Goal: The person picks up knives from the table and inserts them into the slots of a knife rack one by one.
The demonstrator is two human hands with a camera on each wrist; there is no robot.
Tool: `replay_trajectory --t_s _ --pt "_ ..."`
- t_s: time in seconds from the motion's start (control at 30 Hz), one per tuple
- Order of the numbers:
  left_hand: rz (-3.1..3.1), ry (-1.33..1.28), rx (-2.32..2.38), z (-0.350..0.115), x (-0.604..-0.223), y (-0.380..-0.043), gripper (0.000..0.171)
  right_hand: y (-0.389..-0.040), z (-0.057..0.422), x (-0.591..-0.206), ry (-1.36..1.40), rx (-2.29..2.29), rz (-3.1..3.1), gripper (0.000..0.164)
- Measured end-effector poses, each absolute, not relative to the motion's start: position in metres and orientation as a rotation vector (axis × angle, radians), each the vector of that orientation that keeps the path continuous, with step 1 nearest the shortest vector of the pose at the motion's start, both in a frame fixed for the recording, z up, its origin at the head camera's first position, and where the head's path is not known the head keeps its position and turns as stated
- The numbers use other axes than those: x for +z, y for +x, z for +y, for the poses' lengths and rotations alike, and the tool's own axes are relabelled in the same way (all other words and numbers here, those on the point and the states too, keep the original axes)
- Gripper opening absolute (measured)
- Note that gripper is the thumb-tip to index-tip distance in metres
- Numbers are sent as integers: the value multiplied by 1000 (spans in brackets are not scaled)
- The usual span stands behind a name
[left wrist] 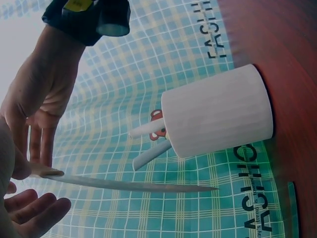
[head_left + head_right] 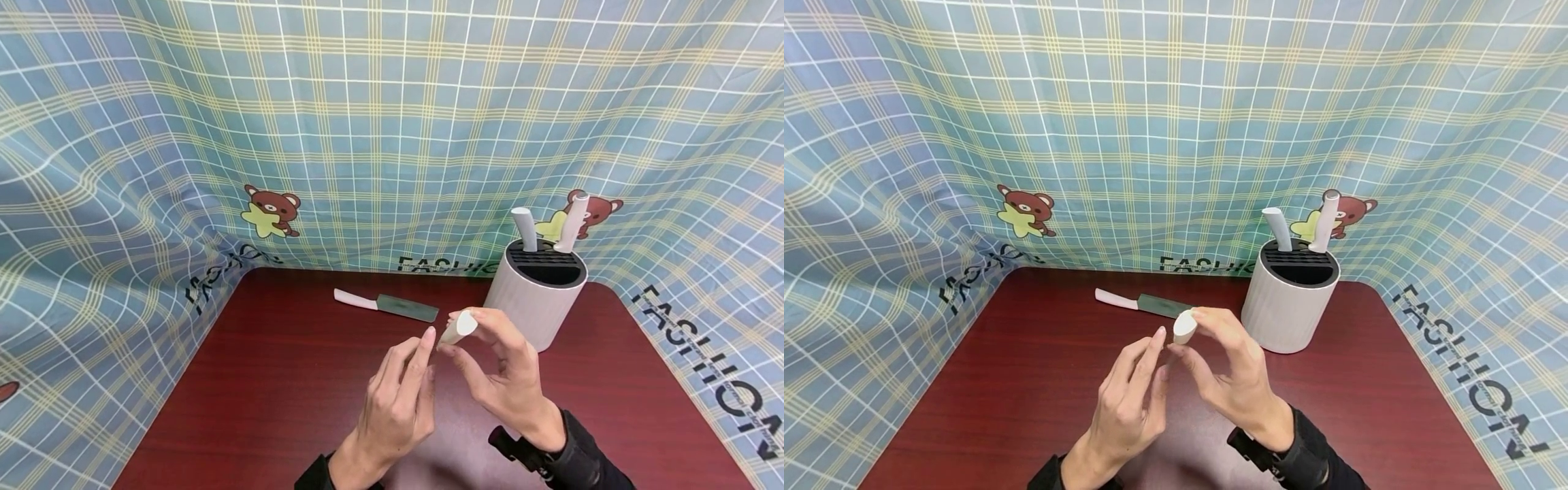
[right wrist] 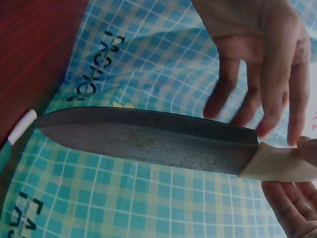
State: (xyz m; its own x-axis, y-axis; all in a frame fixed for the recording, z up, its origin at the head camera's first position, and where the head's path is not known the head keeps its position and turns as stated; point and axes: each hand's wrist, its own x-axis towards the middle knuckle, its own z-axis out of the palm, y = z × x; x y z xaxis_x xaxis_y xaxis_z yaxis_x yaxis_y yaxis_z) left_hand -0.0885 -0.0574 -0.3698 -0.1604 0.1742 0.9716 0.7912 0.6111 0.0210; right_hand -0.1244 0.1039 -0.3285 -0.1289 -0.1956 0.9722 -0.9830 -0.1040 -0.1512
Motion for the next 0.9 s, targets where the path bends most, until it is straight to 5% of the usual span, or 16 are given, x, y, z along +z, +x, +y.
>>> replay_trajectory --t_s 0.9 --pt "-1639 -802 -668 -60 -372 -89 32 -141 136 -289 1034 1324 -1347 58"
